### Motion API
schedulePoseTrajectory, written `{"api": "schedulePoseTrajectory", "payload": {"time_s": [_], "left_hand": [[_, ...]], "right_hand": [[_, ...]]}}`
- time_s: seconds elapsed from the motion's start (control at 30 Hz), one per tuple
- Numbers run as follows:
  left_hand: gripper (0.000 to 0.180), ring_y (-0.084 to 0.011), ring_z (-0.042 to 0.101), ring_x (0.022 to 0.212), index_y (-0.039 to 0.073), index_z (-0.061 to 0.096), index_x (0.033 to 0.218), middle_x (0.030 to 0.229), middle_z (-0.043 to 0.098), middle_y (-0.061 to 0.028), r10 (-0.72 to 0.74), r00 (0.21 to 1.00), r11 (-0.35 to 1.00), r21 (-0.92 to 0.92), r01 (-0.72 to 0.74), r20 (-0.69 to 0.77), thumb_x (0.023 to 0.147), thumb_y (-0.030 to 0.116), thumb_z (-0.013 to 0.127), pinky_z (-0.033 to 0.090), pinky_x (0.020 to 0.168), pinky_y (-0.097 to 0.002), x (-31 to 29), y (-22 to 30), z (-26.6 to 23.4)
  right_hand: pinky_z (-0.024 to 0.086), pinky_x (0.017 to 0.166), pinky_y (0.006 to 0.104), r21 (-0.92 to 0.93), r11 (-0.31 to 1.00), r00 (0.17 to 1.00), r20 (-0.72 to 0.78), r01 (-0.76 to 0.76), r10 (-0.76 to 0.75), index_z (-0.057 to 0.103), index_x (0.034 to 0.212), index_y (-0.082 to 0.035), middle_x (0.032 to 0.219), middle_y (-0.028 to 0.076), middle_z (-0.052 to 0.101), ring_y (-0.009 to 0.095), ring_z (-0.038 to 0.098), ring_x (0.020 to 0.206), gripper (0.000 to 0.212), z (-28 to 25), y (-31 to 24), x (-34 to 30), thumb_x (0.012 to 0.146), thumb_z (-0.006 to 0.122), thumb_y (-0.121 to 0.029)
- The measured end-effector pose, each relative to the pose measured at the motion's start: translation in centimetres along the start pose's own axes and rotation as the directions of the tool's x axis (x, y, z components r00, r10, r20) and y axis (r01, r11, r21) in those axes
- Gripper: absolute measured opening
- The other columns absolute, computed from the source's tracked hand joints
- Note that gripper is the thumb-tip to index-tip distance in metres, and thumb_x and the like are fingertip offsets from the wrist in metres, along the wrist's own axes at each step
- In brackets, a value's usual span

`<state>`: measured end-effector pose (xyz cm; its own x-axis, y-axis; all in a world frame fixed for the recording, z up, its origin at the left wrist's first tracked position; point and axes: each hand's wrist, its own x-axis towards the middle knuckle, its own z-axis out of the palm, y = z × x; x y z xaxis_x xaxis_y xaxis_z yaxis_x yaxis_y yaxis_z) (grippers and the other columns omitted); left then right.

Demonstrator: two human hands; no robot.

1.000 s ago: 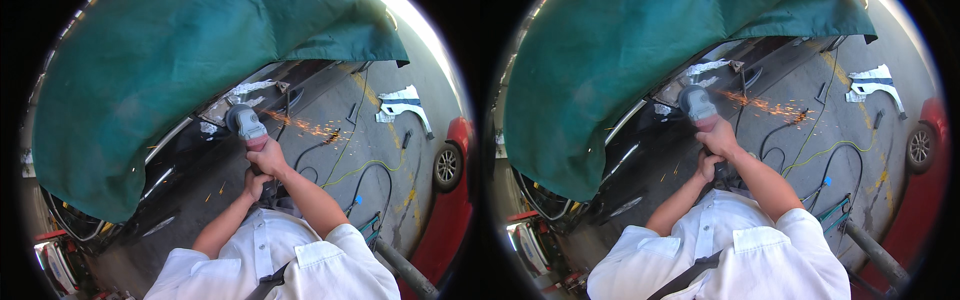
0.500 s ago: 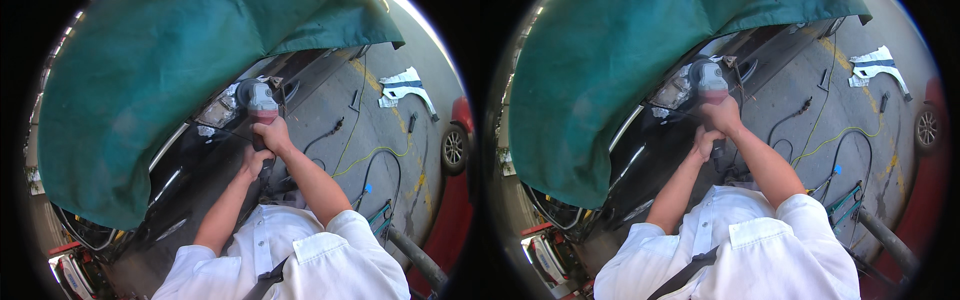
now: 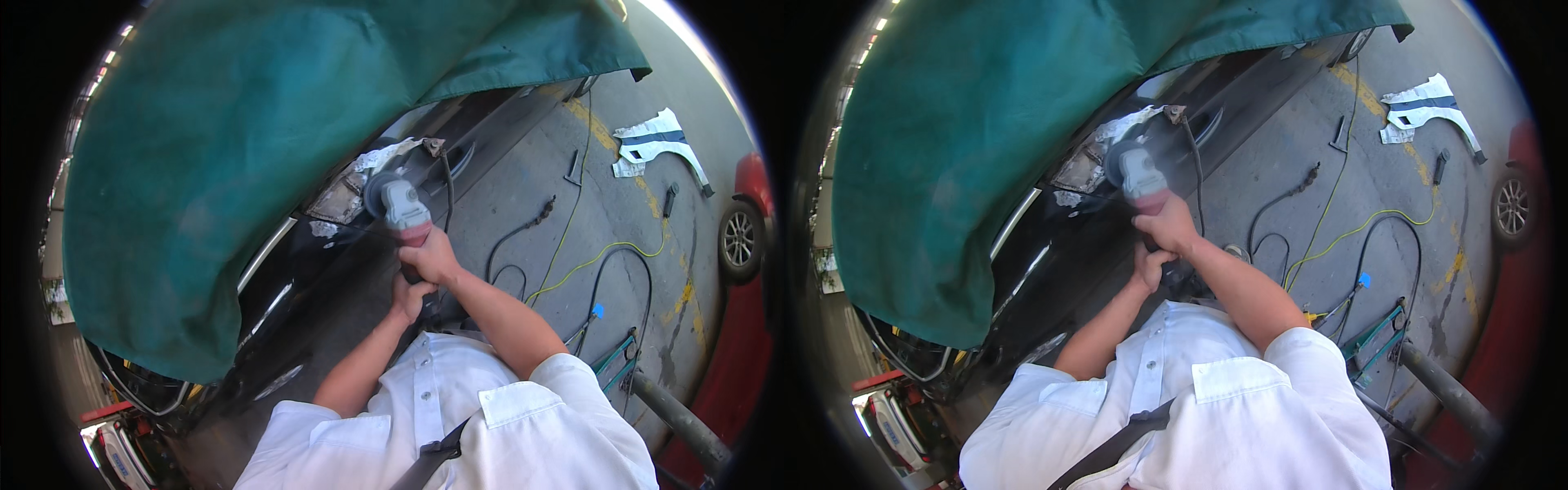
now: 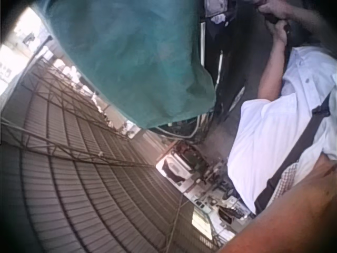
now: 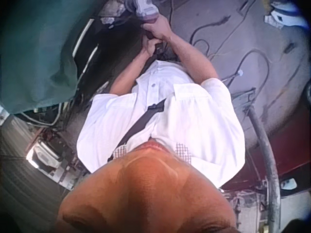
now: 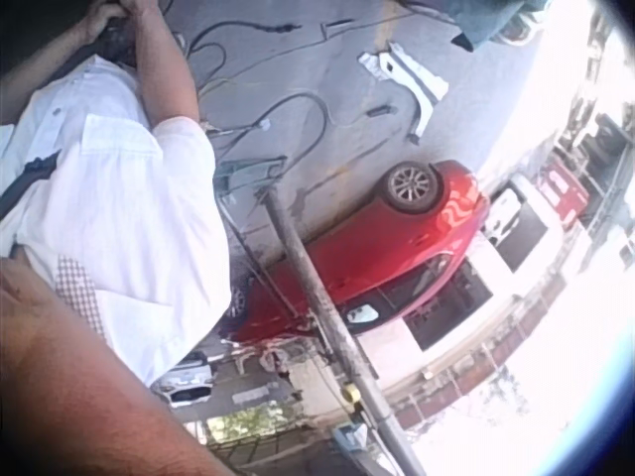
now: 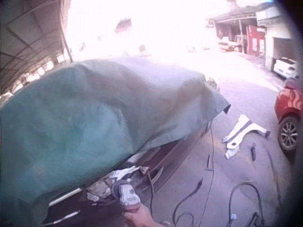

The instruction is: The person uses an angle grinder to remove material from a car panel, producing sparks. They then use a hammer to tap the area and a pneumatic tool to further work the panel.

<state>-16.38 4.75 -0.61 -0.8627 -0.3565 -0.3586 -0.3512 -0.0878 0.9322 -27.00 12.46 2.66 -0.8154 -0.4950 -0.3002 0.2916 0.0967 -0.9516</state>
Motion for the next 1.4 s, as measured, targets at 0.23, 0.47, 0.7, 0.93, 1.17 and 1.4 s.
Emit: {"api": "schedulePoseTrajectory", "payload": {"time_s": [0.23,0.47,0.7,0.93,1.17,1.4], "left_hand": [[0.044,-0.0174,0.066,0.094,0.0,0.068,0.106,0.106,0.07,-0.0069,-0.001,0.99,1.0,0.003,0.0,0.14,0.067,0.017,0.076,0.052,0.082,-0.0338,0.7,-2.8,-3.0],[0.049,-0.0196,0.069,0.102,0.001,0.071,0.11,0.108,0.073,-0.0085,0.024,0.998,0.995,0.101,-0.017,-0.062,0.065,0.021,0.077,0.052,0.091,-0.0335,-1.8,-3.0,-2.1],[0.039,-0.0198,0.07,0.091,-0.001,0.072,0.099,0.094,0.074,-0.0076,0.063,0.998,0.99,0.125,-0.059,-0.031,0.066,0.019,0.078,0.054,0.081,-0.0347,-0.8,-2.8,-3.2],[0.038,-0.0199,0.07,0.093,0.0,0.069,0.1,0.095,0.071,-0.0078,0.074,0.996,0.997,0.0,-0.074,-0.047,0.066,0.015,0.074,0.054,0.084,-0.0337,-3.6,-3.5,-3.5],[0.035,-0.0185,0.07,0.09,0.0,0.072,0.097,0.092,0.073,-0.0059,0.11,0.987,0.994,-0.015,-0.112,-0.118,0.067,0.018,0.076,0.053,0.082,-0.033,-2.9,-2.6,-3.1],[0.023,-0.0179,0.07,0.081,-0.001,0.072,0.086,0.084,0.072,-0.0058,0.04,0.995,0.988,-0.154,-0.027,0.086,0.069,0.015,0.072,0.052,0.074,-0.0317,-0.9,0.0,-3.3]], "right_hand": [[0.054,0.087,0.0349,0.131,0.991,1.0,-0.021,0.023,-0.021,0.067,0.116,0.003,0.103,0.015,0.075,0.025,0.071,0.093,0.05,0.4,3.2,1.0,0.074,0.081,-0.02],[0.053,0.094,0.0357,-0.018,0.995,0.992,0.087,0.099,-0.097,0.066,0.119,0.002,0.109,0.015,0.074,0.026,0.07,0.101,0.054,2.1,3.3,-1.1,0.072,0.081,-0.02],[0.054,0.086,0.0357,0.109,0.989,0.993,0.054,0.097,-0.104,0.068,0.112,0.002,0.102,0.012,0.073,0.021,0.069,0.093,0.043,1.7,4.0,0.2,0.075,0.079,-0.018],[0.054,0.091,0.0364,-0.014,0.997,0.989,0.135,0.07,-0.067,0.066,0.117,0.002,0.106,0.015,0.074,0.026,0.07,0.096,0.053,3.5,3.7,-1.7,0.072,0.081,-0.021],[0.055,0.087,0.035,-0.027,0.998,0.993,0.112,0.048,-0.045,0.067,0.115,0.001,0.102,0.011,0.074,0.02,0.07,0.094,0.045,3.6,1.9,-2.1,0.075,0.078,-0.017],[0.055,0.078,0.0347,0.065,0.997,0.999,0.012,0.043,-0.044,0.068,0.108,0.003,0.095,0.01,0.073,0.019,0.069,0.083,0.036,1.8,-0.8,-0.3,0.077,0.074,-0.015]]}}
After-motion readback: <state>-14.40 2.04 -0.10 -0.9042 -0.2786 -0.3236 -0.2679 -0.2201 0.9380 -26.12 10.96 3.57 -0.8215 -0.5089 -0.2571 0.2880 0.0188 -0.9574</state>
